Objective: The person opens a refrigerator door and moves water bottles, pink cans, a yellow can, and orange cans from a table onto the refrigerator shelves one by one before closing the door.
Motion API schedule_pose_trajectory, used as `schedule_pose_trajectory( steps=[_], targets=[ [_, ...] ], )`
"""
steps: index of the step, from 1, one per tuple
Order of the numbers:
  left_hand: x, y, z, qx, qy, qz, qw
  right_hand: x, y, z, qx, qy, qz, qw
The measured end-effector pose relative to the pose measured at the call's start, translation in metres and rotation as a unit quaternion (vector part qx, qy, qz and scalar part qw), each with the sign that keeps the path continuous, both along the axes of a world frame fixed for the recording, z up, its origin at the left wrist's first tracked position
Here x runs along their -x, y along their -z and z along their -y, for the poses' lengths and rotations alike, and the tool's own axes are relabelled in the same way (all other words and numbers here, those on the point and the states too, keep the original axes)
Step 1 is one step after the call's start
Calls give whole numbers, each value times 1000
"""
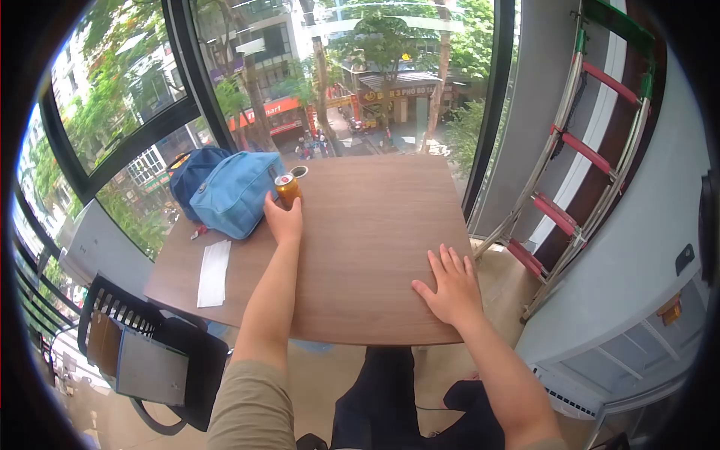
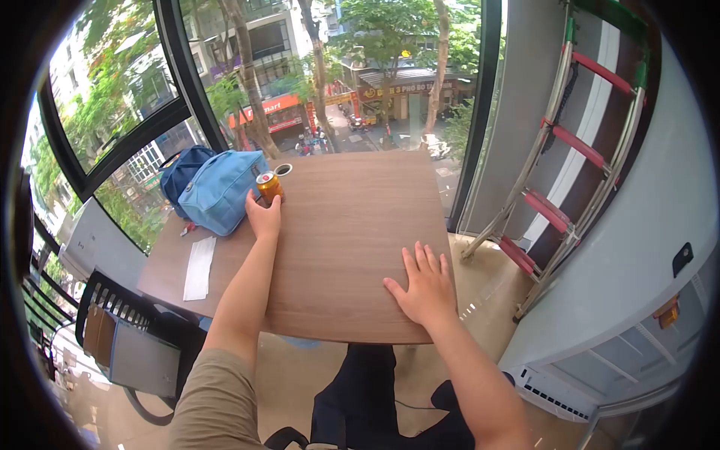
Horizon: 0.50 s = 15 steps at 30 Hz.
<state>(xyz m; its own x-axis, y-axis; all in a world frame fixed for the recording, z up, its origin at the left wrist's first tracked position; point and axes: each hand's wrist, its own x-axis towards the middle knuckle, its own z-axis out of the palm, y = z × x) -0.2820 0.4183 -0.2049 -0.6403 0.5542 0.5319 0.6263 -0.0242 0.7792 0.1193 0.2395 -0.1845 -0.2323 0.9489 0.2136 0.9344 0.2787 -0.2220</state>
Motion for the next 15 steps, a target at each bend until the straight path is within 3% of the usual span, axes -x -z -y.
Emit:
schedule_pose_trajectory(
  steps=[5, 15],
  targets=[
    [-1, -9, -27, 51, -22, 23, 998, 0, 0, -1, -9, 13, -18, 1000],
    [13, 5, -43, -51, 34, 53, 997, -3, 3, 0, -21, 6, -35, 999]
  ],
)
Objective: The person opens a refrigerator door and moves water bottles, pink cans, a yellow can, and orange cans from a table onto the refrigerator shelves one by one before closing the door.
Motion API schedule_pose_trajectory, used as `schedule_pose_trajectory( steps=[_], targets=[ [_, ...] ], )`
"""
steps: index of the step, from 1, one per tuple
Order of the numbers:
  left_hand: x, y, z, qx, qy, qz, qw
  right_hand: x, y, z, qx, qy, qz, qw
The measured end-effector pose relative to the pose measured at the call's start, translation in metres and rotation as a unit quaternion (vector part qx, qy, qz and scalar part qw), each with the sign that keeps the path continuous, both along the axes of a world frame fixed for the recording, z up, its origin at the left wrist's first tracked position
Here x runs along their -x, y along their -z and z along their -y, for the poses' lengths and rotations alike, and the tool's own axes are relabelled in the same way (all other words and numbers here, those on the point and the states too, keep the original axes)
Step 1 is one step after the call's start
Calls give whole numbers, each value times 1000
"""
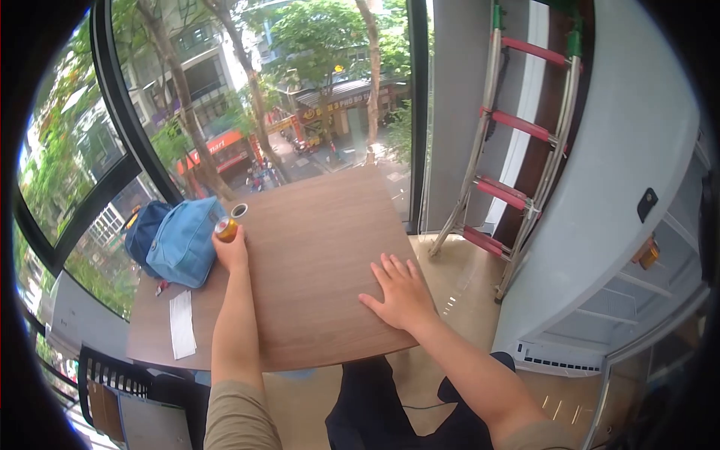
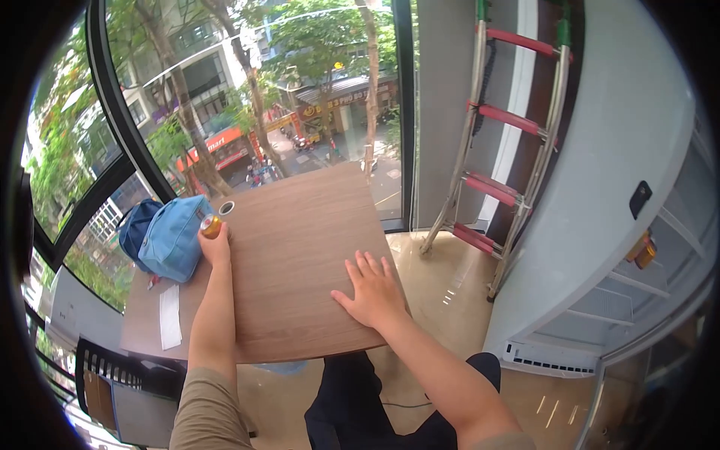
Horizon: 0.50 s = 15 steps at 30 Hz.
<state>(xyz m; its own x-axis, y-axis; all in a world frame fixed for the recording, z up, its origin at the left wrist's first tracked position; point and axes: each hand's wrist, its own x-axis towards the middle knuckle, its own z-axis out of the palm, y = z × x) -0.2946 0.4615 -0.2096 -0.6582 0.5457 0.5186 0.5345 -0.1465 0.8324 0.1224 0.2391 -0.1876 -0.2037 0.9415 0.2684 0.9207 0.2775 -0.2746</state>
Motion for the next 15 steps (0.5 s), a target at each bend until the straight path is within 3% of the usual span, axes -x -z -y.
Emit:
schedule_pose_trajectory(
  steps=[2, 4, 6, 9, 15],
  targets=[
    [0, 4, 0, -41, 8, 19, 999, -1, 2, 0, -4, 5, -5, 1000],
    [-3, 3, 8, -87, 82, 116, 986, -2, 2, 1, -5, 3, -10, 1000],
    [-15, 0, 27, -91, 88, 120, 985, -2, 0, 1, 5, 4, -8, 1000],
    [-38, -9, 65, -112, 185, 214, 953, -2, 4, 2, -4, 1, -22, 1000],
    [-69, -8, 148, -59, 324, 305, 893, -2, 6, 6, -11, 11, -29, 999]
  ],
)
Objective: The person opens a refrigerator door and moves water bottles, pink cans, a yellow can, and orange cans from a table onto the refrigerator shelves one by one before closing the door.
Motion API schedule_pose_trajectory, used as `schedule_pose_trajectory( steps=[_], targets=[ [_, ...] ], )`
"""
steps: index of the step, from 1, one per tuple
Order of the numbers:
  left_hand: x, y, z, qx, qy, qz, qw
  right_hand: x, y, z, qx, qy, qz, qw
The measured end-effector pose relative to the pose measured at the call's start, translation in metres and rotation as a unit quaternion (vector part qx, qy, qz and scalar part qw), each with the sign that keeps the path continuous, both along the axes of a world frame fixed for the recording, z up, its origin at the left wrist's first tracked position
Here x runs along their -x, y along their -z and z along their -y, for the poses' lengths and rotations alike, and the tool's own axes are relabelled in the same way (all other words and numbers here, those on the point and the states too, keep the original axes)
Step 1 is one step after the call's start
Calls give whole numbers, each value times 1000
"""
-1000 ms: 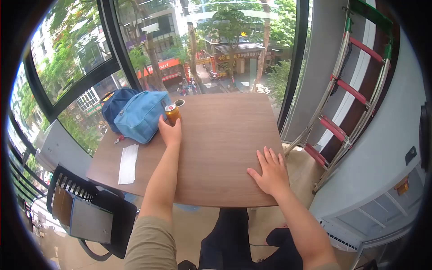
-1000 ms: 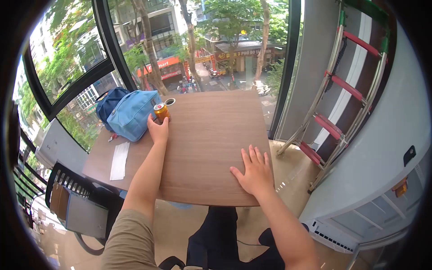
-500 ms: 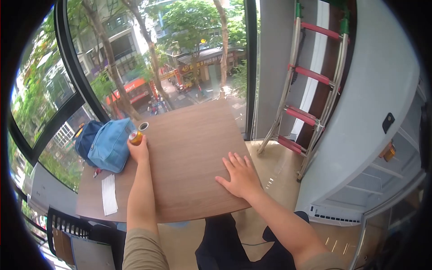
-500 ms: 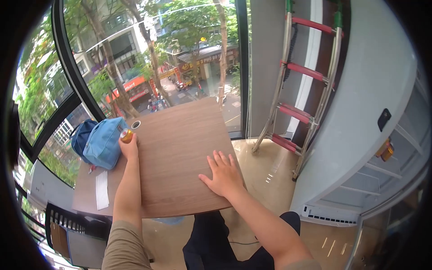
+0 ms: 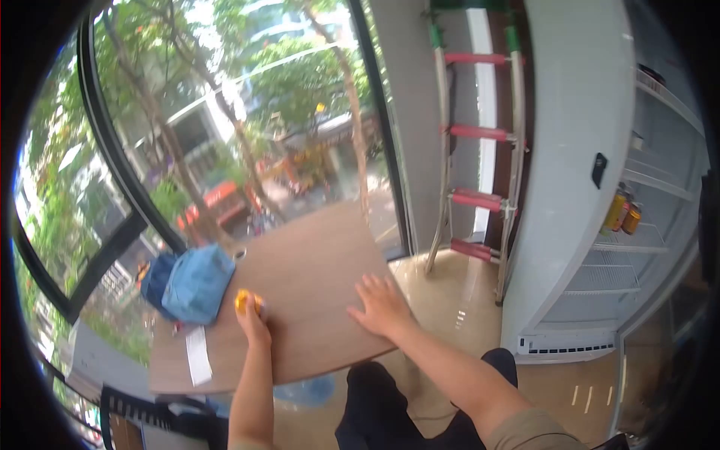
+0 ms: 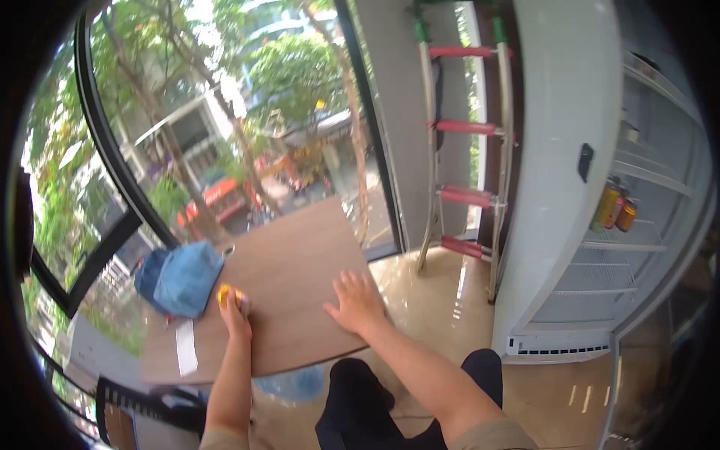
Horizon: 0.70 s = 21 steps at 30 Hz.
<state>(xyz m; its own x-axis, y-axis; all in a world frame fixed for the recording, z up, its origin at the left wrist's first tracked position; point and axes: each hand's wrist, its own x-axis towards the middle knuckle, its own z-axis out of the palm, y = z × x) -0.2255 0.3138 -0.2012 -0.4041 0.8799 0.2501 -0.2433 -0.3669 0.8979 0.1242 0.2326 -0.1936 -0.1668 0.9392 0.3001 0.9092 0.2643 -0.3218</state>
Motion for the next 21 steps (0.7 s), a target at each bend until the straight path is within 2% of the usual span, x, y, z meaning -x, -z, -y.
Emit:
schedule_pose_trajectory(
  steps=[5, 6, 10, 11, 13, 14, 15, 16, 17, 19, 20, 21],
  targets=[
    [-33, 0, 78, 9, 65, 9, 998, 2, 12, 21, -43, 21, -29, 998],
    [-39, 4, 92, 14, 95, 3, 995, 1, 14, 29, -50, 18, -25, 998],
    [-84, -7, 153, 34, 103, 9, 994, 0, 13, 81, -42, 5, -16, 999],
    [-94, -11, 167, 53, 142, 18, 988, -1, 15, 94, -43, 7, -15, 999],
    [-117, -11, 189, 74, 182, 27, 980, -5, 15, 122, 14, -87, -136, 987],
    [-132, -8, 198, 84, 212, 58, 972, -12, 5, 140, 15, -85, -135, 987],
    [-149, -5, 209, 95, 242, 89, 962, -19, -9, 163, 82, -138, -321, 933],
    [-171, -5, 222, 102, 230, 79, 965, -27, -18, 181, 143, -183, -493, 839],
    [-195, -8, 235, 109, 218, 70, 967, -32, -16, 194, 143, -178, -492, 840],
    [-229, -7, 256, 82, 249, -25, 965, -38, -4, 221, 21, -203, -551, 809],
    [-245, -6, 264, 95, 266, -23, 959, -46, -2, 233, -30, -165, -478, 862],
    [-260, -7, 274, 108, 284, -21, 952, -54, 3, 241, -31, -158, -478, 864]
  ],
)
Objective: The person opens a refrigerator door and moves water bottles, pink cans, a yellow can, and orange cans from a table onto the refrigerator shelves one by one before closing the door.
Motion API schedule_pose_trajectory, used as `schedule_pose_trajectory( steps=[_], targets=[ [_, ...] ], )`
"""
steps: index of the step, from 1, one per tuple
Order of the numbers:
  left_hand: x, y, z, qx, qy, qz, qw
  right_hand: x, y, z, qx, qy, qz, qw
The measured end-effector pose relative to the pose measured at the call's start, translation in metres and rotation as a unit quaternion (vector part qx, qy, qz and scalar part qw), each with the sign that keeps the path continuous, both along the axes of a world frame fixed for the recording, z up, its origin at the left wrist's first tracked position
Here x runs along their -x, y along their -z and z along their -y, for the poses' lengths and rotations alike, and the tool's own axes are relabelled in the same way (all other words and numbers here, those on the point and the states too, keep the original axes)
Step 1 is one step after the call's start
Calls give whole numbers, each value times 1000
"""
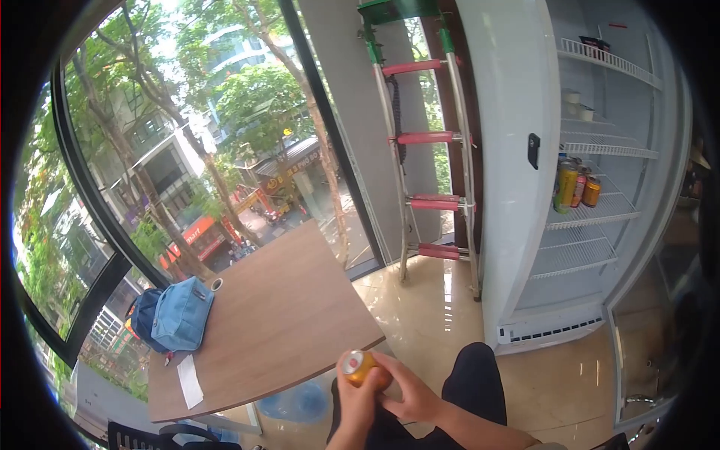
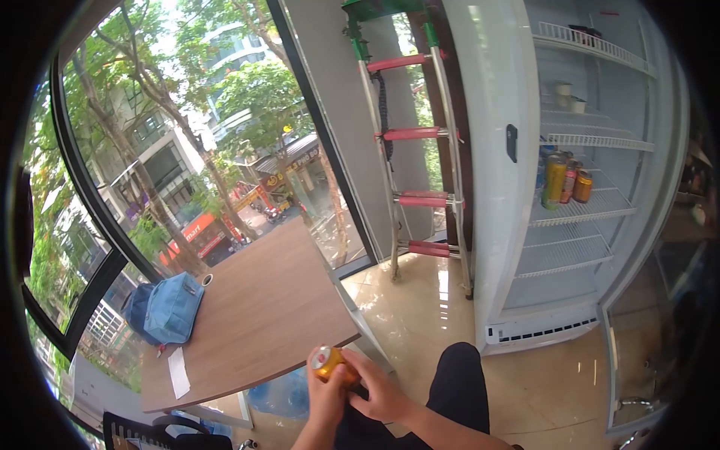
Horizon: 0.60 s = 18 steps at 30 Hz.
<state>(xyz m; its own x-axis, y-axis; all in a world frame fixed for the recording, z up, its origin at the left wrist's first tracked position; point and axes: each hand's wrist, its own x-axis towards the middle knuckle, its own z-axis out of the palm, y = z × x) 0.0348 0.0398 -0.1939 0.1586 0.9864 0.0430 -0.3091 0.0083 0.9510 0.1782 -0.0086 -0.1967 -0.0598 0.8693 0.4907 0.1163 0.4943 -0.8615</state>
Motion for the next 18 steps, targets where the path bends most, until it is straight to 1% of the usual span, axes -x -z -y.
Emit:
schedule_pose_trajectory(
  steps=[2, 3, 4, 5, 6, 7, 8, 9, 10, 12, 13, 14, 15, 16, 17, 18],
  targets=[
    [-28, -1, 18, 5, 36, -56, 998, -13, 14, 19, 0, 100, 17, 995],
    [-39, 0, 25, 0, 74, -76, 994, -19, 24, 26, 7, 136, 29, 990],
    [-51, 6, 29, 7, 115, -60, 992, -26, 28, 29, 12, 158, 27, 987],
    [-57, 9, 34, -13, 173, -67, 983, -32, 33, 34, 41, 201, -15, 979],
    [-63, 1, 40, -30, 241, -73, 967, -39, 41, 42, 71, 253, -61, 963],
    [-69, 2, 42, -44, 292, -63, 953, -50, 49, 46, 63, 311, -49, 947],
    [-75, 4, 41, -55, 343, -51, 936, -60, 45, 54, 90, 324, -79, 938],
    [-80, 8, 40, -63, 378, -52, 922, -72, 42, 60, 89, 332, -83, 935],
    [-82, 13, 34, -46, 416, -41, 908, -85, 41, 65, 86, 334, -83, 935],
    [-92, 2, 21, -58, 453, -47, 888, -111, 37, 75, 63, 315, -83, 943],
    [-96, -4, 14, -76, 452, -64, 886, -122, 34, 80, 65, 316, -121, 939],
    [-100, -8, 3, -94, 445, -82, 887, -136, 46, 79, 70, 347, -134, 925],
    [-101, 7, -19, -164, 419, -107, 887, -153, 52, 80, 47, 372, -151, 915],
    [-99, 2, -36, -229, 354, -215, 881, -173, 49, 81, 22, 393, -166, 904],
    [-102, -26, -41, -361, 274, -338, 825, -194, 41, 84, 2, 376, -259, 890],
    [-99, -11, -68, -455, 195, -356, 793, -216, 30, 84, -18, 353, -350, 867]
  ],
)
